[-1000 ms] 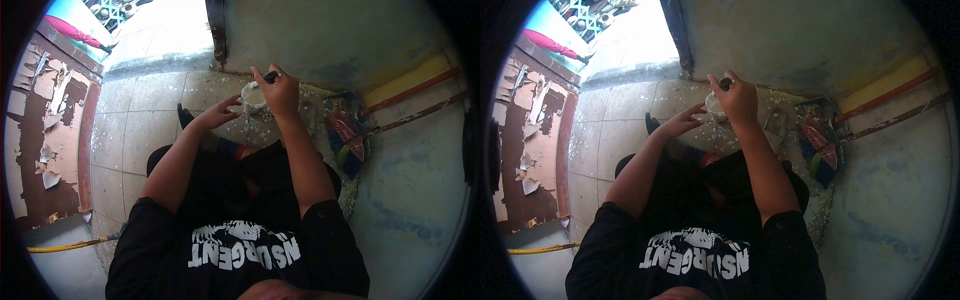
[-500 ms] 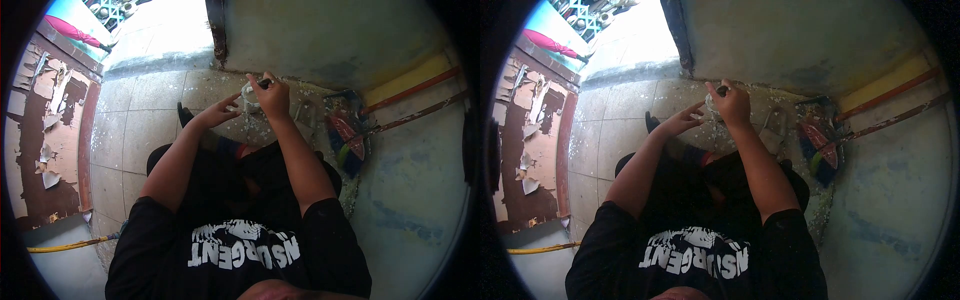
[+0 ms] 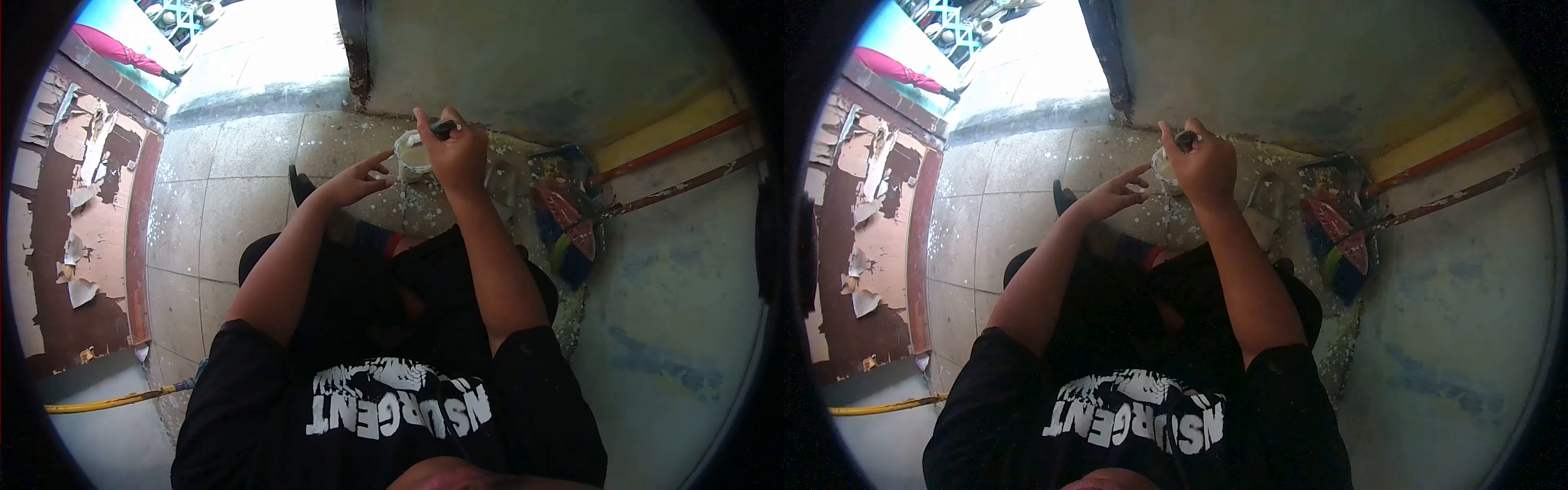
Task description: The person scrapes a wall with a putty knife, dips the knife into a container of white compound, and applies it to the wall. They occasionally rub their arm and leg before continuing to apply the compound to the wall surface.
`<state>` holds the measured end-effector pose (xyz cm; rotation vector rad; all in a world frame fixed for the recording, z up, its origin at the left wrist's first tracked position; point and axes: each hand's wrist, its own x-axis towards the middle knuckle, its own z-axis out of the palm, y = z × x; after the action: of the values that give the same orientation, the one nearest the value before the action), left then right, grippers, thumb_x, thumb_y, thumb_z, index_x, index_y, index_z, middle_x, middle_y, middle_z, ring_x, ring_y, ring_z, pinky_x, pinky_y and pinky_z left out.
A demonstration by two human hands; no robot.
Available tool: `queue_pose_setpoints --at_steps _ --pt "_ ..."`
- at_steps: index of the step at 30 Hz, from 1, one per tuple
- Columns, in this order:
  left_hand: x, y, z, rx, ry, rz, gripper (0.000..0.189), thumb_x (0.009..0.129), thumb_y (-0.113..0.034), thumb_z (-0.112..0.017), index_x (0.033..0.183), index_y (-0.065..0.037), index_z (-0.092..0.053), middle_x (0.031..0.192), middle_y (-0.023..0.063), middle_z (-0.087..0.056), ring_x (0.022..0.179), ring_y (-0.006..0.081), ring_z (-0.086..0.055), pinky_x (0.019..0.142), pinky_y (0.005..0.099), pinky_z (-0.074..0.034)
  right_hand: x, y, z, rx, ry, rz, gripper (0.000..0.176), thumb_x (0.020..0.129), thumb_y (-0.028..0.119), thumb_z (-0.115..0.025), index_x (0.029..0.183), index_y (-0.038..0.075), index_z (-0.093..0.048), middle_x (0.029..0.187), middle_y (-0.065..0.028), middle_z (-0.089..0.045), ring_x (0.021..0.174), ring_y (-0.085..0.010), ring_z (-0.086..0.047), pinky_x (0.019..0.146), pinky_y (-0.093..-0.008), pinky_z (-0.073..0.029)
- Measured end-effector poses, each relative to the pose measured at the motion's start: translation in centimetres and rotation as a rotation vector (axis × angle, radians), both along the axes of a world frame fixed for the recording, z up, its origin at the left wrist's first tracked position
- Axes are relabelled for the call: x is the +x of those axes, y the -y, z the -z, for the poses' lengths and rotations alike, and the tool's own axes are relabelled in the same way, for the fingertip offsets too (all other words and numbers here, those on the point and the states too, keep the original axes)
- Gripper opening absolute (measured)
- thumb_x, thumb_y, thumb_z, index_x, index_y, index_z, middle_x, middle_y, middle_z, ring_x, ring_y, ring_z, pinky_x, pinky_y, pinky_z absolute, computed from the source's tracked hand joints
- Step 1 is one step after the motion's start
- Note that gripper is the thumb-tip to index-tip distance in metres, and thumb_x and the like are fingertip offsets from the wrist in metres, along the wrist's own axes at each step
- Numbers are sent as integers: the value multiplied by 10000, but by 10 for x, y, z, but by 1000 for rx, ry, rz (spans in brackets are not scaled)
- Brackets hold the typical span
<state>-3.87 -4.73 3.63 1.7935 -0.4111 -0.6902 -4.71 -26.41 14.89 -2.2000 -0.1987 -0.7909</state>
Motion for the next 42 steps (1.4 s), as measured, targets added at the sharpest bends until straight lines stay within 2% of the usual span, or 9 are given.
queue_pose_setpoints --at_steps 5,7,8,13,16,32,35,37,42 --pt "0 -1 3 -21 5 1 770 935 -357 -690 1572 -273 -264 1304 154 -537 1073 223 -612 939 346 -479 6 -2 20 -85 -36 11 407 858 343 -750 678 35 -554 534 -143 -566 521 -372 -598 492 -413 -460" --pt "0 -1 -1 -1 6 1 769 934 -365 -691 1571 -269 -270 1291 146 -539 1060 219 -616 932 341 -481 7 -3 27 -13 -46 -36 450 865 268 -772 652 20 -462 496 -126 -495 416 -213 -408 468 -339 -398" --pt "0 -1 1 -2 6 0 769 934 -365 -691 1571 -269 -270 1291 146 -539 1060 219 -616 932 341 -481 9 -3 30 -13 -46 -37 450 865 268 -772 652 20 -462 496 -126 -495 416 -213 -408 468 -339 -398" --pt "1 -1 3 -10 21 1 764 933 -370 -691 1568 -253 -282 1270 130 -549 1035 204 -618 921 333 -483 16 2 48 48 -120 -53 438 872 278 -770 651 36 -480 494 -75 -558 433 -159 -591 447 -324 -429" --pt "1 -2 4 -12 17 -9 766 933 -375 -692 1569 -252 -283 1266 131 -553 1025 201 -617 917 331 -483 17 1 52 115 -149 -53 427 877 263 -768 653 41 -480 495 -61 -567 455 -132 -623 437 -312 -437" --pt "0 -1 0 12 43 0 743 934 -380 -685 1561 -260 -306 1265 115 -563 969 176 -595 902 340 -486 3 1 1 83 11 -47 429 878 247 -770 652 42 -468 479 -52 -544 428 -108 -549 466 -293 -429" --pt "0 -1 -3 10 41 -18 724 935 -374 -684 1553 -257 -325 1245 108 -575 968 175 -597 901 340 -488 -1 1 -9 52 -12 -1 451 867 265 -776 641 37 -458 477 -80 -521 404 -166 -515 469 -315 -426" --pt "0 0 -4 -2 15 -22 706 935 -358 -685 1545 -254 -346 1216 101 -589 962 172 -599 897 338 -489 -3 1 -13 -37 -40 28 424 866 305 -755 658 35 -503 528 -140 -558 514 -356 -598 487 -394 -453" --pt "-1 0 -9 5 19 -37 696 932 -342 -690 1539 -253 -360 1200 99 -596 961 178 -610 897 334 -492 4 0 14 -95 -60 4 406 864 332 -746 681 35 -538 543 -154 -566 532 -366 -606 492 -415 -456"
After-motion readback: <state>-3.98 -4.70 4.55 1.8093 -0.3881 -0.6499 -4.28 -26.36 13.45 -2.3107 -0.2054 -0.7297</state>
